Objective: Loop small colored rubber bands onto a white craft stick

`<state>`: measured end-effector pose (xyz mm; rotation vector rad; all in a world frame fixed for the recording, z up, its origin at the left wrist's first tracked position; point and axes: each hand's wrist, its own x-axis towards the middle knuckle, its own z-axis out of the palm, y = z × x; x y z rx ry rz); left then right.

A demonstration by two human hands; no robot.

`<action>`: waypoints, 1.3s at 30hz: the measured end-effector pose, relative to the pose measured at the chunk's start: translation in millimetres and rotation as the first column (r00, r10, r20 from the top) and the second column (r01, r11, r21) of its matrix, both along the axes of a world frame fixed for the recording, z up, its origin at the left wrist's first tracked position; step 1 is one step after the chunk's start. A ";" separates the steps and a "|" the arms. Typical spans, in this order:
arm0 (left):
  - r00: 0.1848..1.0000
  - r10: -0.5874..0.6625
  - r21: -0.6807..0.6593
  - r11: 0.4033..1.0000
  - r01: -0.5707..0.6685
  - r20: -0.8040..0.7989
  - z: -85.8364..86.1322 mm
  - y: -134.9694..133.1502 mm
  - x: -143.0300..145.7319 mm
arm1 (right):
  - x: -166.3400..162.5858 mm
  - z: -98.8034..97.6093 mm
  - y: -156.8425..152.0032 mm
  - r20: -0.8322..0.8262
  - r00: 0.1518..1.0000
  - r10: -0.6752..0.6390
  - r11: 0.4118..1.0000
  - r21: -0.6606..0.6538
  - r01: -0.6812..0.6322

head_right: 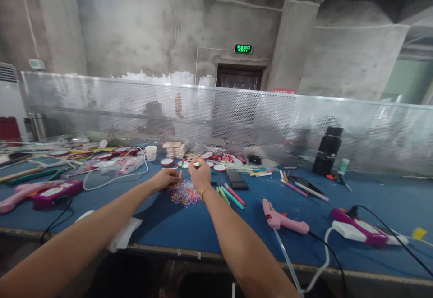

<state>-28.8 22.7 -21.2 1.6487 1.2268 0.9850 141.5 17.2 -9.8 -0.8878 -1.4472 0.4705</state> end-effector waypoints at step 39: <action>1.000 0.025 -0.024 0.999 -0.025 0.008 3.5 -6.4 3.2 | 1.0 -1.1 2.3 0.014 1.000 -0.008 0.999 -0.037 0.009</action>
